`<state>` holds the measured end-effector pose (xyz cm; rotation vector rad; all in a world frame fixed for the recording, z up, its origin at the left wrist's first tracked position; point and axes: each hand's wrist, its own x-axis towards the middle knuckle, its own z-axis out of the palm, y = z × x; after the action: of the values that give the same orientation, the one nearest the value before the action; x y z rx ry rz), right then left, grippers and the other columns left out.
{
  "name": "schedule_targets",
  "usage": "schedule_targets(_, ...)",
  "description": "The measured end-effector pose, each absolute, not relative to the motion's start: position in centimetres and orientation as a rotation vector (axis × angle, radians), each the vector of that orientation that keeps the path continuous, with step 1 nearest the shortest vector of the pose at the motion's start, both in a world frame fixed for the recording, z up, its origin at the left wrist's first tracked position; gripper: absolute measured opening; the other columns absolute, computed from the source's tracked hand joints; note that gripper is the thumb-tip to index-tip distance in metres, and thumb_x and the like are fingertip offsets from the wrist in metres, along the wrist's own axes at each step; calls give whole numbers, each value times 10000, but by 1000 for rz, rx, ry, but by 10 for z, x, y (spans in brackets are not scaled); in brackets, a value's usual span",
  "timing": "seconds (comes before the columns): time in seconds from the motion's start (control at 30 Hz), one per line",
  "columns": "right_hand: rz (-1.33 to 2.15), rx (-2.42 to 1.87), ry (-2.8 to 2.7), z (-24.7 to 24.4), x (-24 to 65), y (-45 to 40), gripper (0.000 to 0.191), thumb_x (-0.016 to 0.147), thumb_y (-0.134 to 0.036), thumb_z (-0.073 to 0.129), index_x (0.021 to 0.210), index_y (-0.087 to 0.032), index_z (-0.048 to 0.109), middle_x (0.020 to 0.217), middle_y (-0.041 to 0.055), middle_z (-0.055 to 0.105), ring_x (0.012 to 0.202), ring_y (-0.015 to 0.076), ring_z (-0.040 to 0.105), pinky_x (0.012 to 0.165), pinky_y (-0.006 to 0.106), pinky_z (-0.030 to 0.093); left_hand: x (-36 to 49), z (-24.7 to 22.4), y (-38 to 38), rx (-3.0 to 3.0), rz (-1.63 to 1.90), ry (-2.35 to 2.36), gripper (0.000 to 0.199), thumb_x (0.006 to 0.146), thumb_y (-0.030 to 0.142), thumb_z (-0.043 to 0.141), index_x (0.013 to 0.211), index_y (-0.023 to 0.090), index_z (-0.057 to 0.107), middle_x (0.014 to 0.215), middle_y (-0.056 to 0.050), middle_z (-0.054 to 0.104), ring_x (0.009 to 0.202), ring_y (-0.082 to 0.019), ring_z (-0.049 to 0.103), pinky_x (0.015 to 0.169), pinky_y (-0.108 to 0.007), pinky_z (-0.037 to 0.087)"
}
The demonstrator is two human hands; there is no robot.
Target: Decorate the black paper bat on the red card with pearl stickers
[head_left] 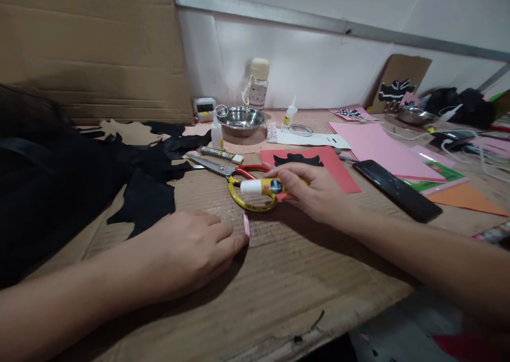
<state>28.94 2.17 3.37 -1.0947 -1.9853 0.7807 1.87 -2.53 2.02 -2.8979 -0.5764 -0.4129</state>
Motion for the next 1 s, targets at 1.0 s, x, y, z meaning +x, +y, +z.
schedule_targets(1.0, 1387, -920, -1669, 22, 287, 23, 271, 1035, -425, 613, 1208, -218, 601, 954, -6, 587, 709, 114, 524, 624, 241, 441, 15, 31, -20, -2873, -578, -400, 382, 1135, 216, 384, 1051, 166, 753, 952, -72, 793, 733, -189, 717, 630, -300, 548)
